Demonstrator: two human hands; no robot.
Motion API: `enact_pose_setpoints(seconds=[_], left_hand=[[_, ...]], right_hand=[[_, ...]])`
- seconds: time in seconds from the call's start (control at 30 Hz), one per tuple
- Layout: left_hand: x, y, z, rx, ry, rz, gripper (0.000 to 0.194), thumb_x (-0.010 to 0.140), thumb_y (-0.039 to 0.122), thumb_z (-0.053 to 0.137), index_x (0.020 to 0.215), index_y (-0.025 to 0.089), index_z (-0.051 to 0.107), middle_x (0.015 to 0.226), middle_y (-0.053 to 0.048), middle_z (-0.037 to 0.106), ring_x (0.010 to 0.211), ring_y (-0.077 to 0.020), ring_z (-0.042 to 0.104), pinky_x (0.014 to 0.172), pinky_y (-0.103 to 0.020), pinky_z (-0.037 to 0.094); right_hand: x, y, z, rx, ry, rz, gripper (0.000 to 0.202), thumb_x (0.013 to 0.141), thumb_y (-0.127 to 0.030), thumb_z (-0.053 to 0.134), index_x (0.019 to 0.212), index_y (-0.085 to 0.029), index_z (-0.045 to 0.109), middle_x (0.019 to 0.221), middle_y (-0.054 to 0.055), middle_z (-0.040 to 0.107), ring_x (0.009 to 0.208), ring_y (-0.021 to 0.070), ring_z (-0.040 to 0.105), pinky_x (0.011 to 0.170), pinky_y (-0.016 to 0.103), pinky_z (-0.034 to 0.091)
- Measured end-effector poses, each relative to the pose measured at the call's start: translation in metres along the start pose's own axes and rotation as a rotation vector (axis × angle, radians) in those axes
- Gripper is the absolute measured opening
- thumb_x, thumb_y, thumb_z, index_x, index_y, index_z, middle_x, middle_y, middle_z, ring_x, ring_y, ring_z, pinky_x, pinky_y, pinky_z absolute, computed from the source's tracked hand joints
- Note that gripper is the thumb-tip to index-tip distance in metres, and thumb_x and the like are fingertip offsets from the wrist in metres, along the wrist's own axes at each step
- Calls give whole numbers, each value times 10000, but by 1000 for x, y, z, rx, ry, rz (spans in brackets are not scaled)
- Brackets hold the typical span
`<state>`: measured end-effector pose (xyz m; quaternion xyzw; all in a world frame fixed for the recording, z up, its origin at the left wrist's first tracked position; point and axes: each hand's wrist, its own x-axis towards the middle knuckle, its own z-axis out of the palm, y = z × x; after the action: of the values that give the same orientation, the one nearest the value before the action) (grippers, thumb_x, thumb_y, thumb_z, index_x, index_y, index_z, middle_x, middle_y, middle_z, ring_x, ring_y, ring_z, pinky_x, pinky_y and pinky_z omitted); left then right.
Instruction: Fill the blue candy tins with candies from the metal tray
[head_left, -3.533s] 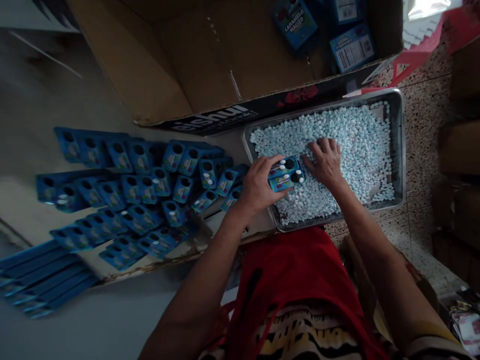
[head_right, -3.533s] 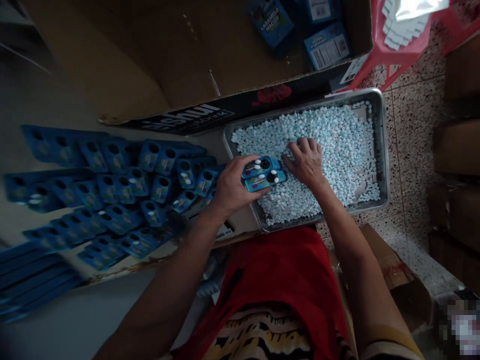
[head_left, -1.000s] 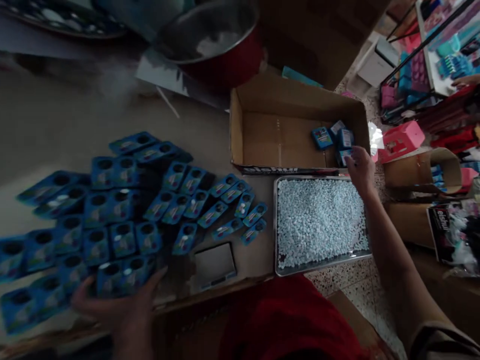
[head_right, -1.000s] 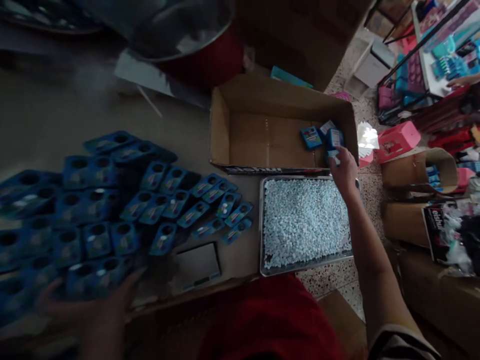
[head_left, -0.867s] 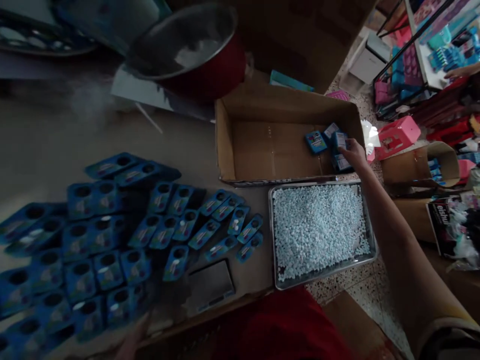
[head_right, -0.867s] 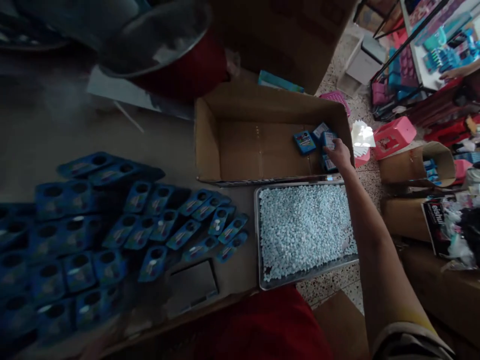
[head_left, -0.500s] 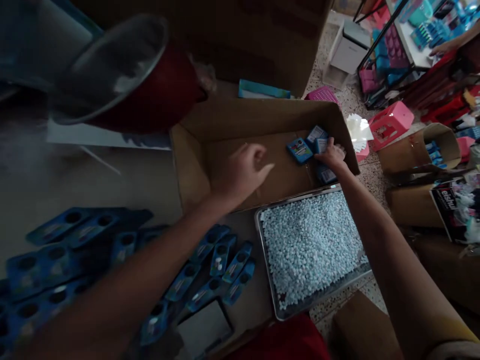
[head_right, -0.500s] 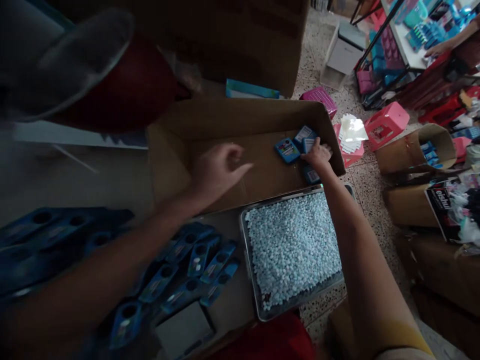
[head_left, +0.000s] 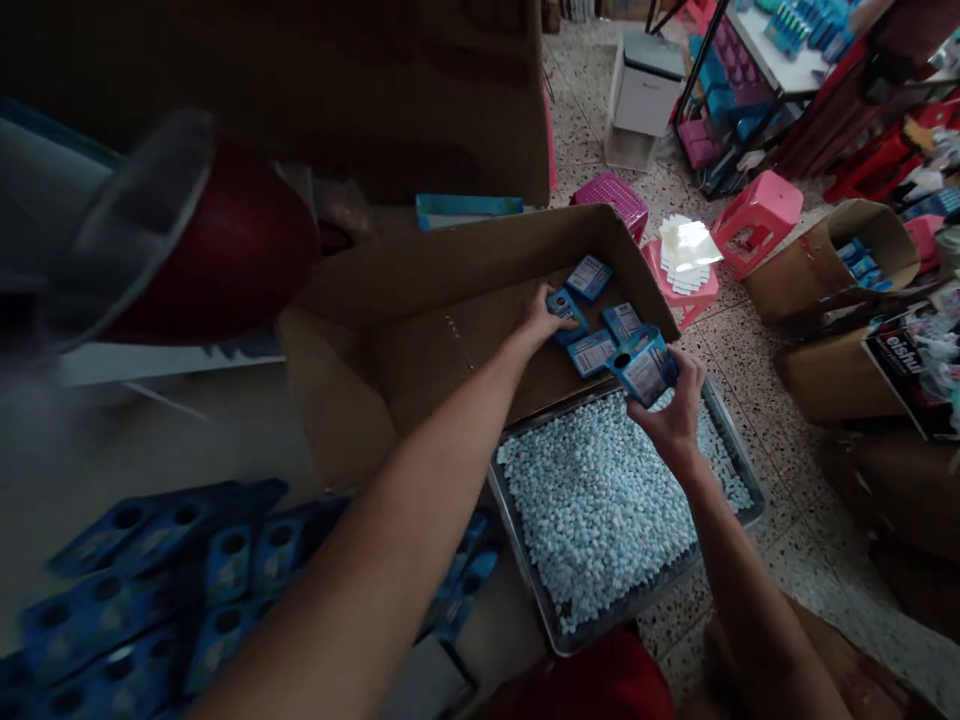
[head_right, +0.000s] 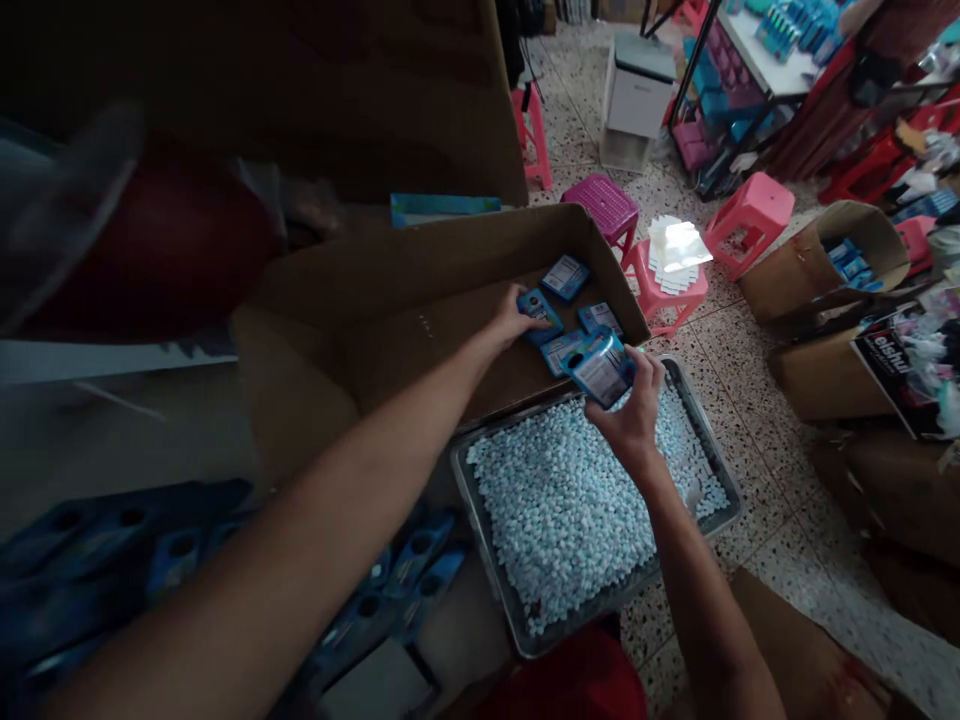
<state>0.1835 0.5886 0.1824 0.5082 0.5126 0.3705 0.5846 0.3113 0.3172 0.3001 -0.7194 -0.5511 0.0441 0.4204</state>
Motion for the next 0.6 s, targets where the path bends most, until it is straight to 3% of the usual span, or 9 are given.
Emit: enact_pose_setpoints(seconds=[0.07,0.17,0.3,0.4,0.5,0.6], left_hand=[[-17,8,-22,-75,-12,-35,638,596,311,1047,1015,228,573,933,-17,661,965,-230,664,902,-405,566],[-52,17,-59,-180,-36,-75,531,749,536,949,999,246,580,908,-23,676,870,-211,670,775,-380,596],[-126,25,-93,-416,-122,-87,555,743,666,911,1000,235,675,924,-77,714,805,-225,681,665,-368,605],[-200,32,-96,-316,5,121,549,786,604,910,1192,283,727,1085,-72,762,918,-245,729,747,-378,646],[-273,36,-87,26,228,422,661,770,432,976,1369,322,719,1271,-66,749,1168,-281,723,1035,-443,634],[-326,28,-69,143,364,443,868,667,368,1047,1452,288,686,1183,-62,751,1117,-285,731,1091,-477,610]], right_hand=[[-26,7,-11,114,-29,141,847,687,-334,881,1454,-302,522,1431,118,591,1357,370,578,1235,622,478],[-57,12,-19,390,-109,343,888,654,-413,953,1438,-293,553,1425,113,661,1303,347,642,1192,582,512],[-75,2,-14,689,-110,417,938,635,-477,980,1450,-301,550,1460,123,679,1284,317,679,1121,507,571],[-82,-11,-16,723,-144,363,983,645,-514,980,1499,-322,532,1522,121,657,1343,311,668,1124,487,581],[-97,-17,-30,660,-198,332,1005,629,-511,990,1510,-334,538,1498,106,654,1350,308,654,1132,483,579],[-125,-17,-46,594,-200,392,978,580,-469,1016,1431,-308,562,1404,91,665,1284,298,657,1118,473,571]])
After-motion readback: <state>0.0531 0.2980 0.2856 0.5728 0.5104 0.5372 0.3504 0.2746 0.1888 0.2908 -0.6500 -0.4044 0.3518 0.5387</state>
